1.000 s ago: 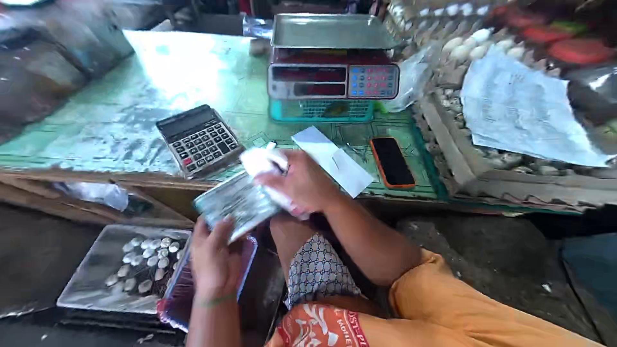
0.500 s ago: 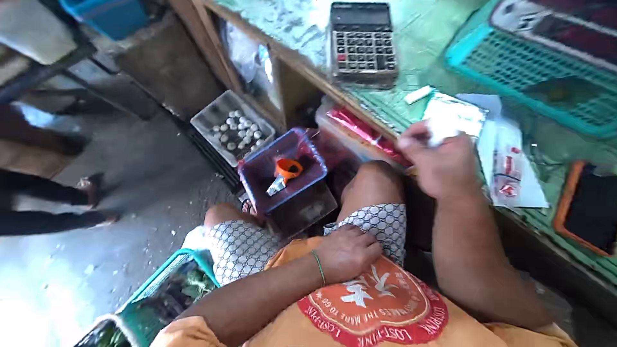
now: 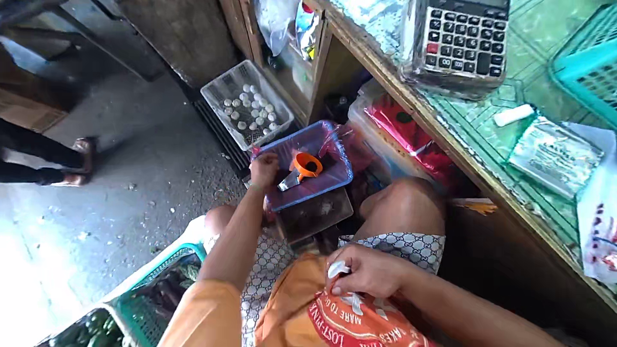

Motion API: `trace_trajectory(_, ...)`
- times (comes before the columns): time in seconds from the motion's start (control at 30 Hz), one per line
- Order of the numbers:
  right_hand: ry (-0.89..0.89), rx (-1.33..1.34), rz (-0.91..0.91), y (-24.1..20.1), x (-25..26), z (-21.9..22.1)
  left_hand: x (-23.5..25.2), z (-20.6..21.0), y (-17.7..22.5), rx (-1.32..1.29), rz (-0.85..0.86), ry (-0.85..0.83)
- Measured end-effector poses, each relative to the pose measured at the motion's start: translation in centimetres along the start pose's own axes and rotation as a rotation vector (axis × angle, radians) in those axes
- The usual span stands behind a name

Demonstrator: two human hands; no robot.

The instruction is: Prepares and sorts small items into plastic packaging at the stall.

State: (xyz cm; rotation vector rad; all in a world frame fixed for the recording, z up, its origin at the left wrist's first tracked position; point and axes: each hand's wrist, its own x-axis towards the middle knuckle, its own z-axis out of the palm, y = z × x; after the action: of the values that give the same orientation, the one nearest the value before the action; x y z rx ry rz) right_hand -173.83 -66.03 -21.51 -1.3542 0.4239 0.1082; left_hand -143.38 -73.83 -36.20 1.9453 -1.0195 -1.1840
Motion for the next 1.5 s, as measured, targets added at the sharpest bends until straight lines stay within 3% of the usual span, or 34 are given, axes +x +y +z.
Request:
trace_trajectory(0.1, 0.123, 0.073, -0.037, -0.5, 1.0, -1.9, 6.9, 5.7, -1.6, 0.213, -0.013, 0.198)
trace_trajectory(0.23, 0.240, 0.160, -0.250, -0.3, 1.6, -4.1, 12.3, 10.6, -2.1, 0.359, -0.160, 0.209)
trace_trajectory(0.33, 0.308, 0.175, -0.203, -1.4, 1.0, -6.7, 13.6, 11.4, -2.1, 0.380, -0.209, 0.219)
trace_trajectory(0.47, 0.562, -0.098, -0.076, -4.1, 1.5, -11.1, 9.7, 7.6, -0.6, 0.157, -0.048, 0.270)
trace_trajectory(0.57, 0.801, -0.200, -0.059, -5.3, 4.9, -13.8, 4.2, 3.6, 1.1, -0.069, 0.052, 0.341)
trace_trajectory(0.63, 0.865, -0.216, -0.077, -5.0, 7.7, -14.6, 1.1, 1.5, 2.1, -0.226, 0.112, 0.307)
trace_trajectory(0.8, 0.815, -0.275, 0.099, 1.3, 13.0, -13.9, -2.1, -0.7, 1.0, -0.190, 0.133, 0.209)
trace_trajectory(1.0, 0.743, 0.076, 0.093, 3.8, 17.0, -11.7, -3.5, 0.0, 1.4, -0.657, 0.177, -0.040)
trace_trajectory(1.13, 0.848, 0.166, 0.044, 5.3, 18.1, -11.1, -2.3, -4.4, 1.5, -0.824, 0.171, 0.061)
trace_trajectory(1.23, 0.778, -0.131, 0.230, 7.3, 17.7, -10.7, -0.9, -6.3, 0.6, -0.843, 0.197, 0.213)
trace_trajectory(1.33, 0.760, -0.180, 0.362, 8.6, 17.7, -10.5, -1.0, -6.2, 0.1, -0.741, 0.176, 0.300)
trace_trajectory(1.43, 0.870, -0.055, 0.217, 6.3, 17.6, -11.2, -2.4, -6.0, 0.6, -0.539, 0.180, 0.196)
trace_trajectory(1.5, 0.781, 0.107, 0.059, 4.1, 17.5, -10.4, -3.7, -4.7, 1.3, -0.472, 0.212, 0.088)
